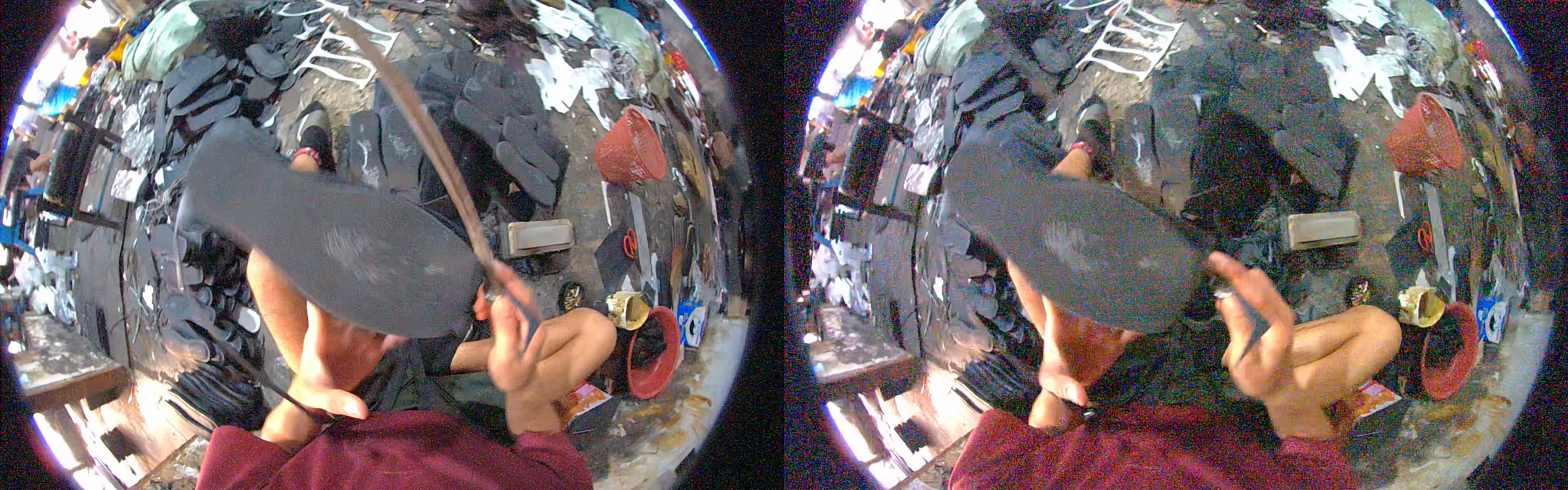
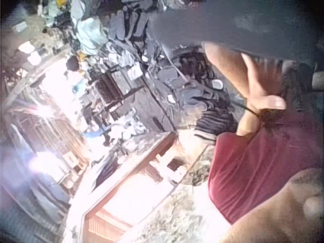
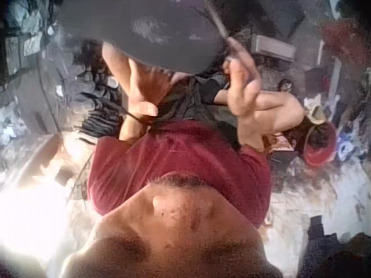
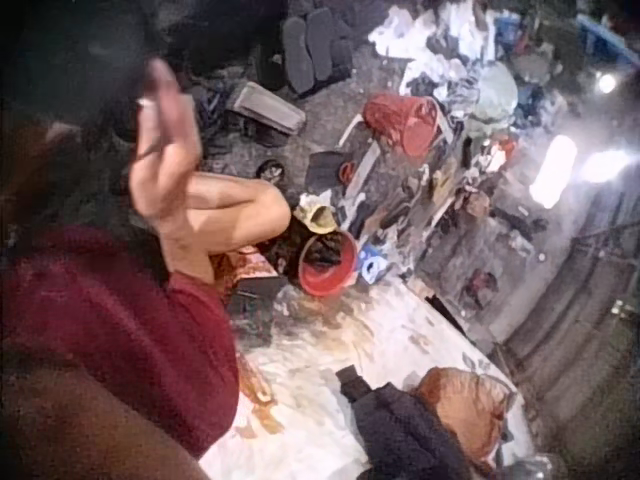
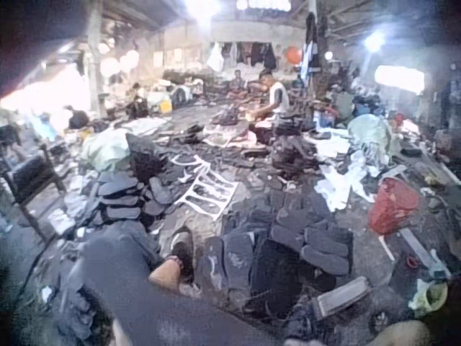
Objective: The person sits on the floor and uses a curved knife to trim the edges of black rubber shoe insoles. They repeatedly pick up insoles, shave off excess material, and place the trimmed pieces aside.
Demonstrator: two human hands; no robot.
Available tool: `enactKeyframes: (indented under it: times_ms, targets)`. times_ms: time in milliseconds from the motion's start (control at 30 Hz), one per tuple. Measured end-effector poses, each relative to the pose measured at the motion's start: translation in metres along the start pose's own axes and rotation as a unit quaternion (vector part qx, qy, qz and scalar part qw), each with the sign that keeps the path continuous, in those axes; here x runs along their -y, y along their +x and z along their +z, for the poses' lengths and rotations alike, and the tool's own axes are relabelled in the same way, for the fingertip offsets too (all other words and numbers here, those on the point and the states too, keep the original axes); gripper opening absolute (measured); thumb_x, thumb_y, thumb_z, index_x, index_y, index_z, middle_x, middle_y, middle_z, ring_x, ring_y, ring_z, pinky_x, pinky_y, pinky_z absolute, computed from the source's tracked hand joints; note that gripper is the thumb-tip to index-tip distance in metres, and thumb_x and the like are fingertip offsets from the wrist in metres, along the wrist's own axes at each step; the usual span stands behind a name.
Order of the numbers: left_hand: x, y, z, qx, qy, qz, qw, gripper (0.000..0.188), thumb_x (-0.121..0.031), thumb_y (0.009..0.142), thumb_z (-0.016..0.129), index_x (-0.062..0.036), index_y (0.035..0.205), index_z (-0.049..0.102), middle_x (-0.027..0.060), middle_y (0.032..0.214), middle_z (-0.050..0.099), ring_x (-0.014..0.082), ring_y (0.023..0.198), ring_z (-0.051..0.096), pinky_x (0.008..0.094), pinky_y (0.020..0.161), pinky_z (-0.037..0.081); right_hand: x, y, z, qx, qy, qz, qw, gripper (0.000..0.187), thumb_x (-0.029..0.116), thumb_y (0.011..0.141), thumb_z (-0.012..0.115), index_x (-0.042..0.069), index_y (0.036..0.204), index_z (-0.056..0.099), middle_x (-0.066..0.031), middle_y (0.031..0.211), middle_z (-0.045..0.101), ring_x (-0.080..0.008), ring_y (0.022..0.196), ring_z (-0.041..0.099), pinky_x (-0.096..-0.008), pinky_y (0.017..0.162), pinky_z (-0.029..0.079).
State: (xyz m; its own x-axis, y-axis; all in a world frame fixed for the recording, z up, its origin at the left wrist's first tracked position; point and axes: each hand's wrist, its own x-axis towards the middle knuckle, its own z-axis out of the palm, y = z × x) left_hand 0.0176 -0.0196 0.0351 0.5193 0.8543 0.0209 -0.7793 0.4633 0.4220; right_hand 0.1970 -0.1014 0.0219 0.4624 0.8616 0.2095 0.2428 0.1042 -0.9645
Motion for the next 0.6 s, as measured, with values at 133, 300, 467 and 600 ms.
enactKeyframes:
  times_ms: [133,300,467,600]
  targets:
    - [0.023,0.05,0.018,-0.203,0.258,-0.014,0.944,0.051,-0.016,0.09,0.067,-0.0053,0.136,0.048,0.0067,0.125,0.06,0.0227,0.113,0.059,0.0431,0.098,0.049,-0.006,-0.009,0.012,-0.034,0.037,0.02,0.999,0.039,0.01,0.103,0.05,-0.004,0.139,0.052,-0.0057,0.098,0.063,-0.0115,0.082,0.055,-0.0256,0.074,0.046]
    - [0.028,0.038,0.007,-0.221,0.184,-0.046,0.957,0.051,-0.021,0.091,0.068,-0.006,0.136,0.05,0.0064,0.125,0.062,0.0234,0.116,0.06,0.0411,0.1,0.05,-0.034,-0.074,-0.004,-0.019,-0.021,0.065,0.997,0.041,0.014,0.103,0.048,-0.001,0.142,0.049,-0.009,0.089,0.06,-0.0204,0.077,0.057,-0.0318,0.074,0.048]
    - [0.015,0.021,-0.01,-0.251,0.185,-0.067,0.948,0.053,-0.011,0.09,0.071,-0.0077,0.137,0.047,0.0053,0.125,0.061,0.0203,0.116,0.061,0.0401,0.1,0.051,-0.049,-0.146,-0.035,0.008,-0.177,0.026,0.984,0.032,0.007,0.098,0.05,0.001,0.128,0.06,-0.0166,0.094,0.065,-0.0304,0.079,0.062,-0.0384,0.074,0.051]
    - [0.019,0.006,-0.028,-0.271,0.241,-0.085,0.928,0.049,-0.018,0.091,0.068,-0.0065,0.134,0.049,0.0061,0.118,0.063,0.0217,0.105,0.065,0.0406,0.089,0.056,-0.044,-0.138,-0.039,0.04,-0.204,0.021,0.978,0.032,0.005,0.097,0.051,-0.001,0.127,0.061,-0.0178,0.096,0.067,-0.0319,0.082,0.065,-0.0394,0.075,0.051]
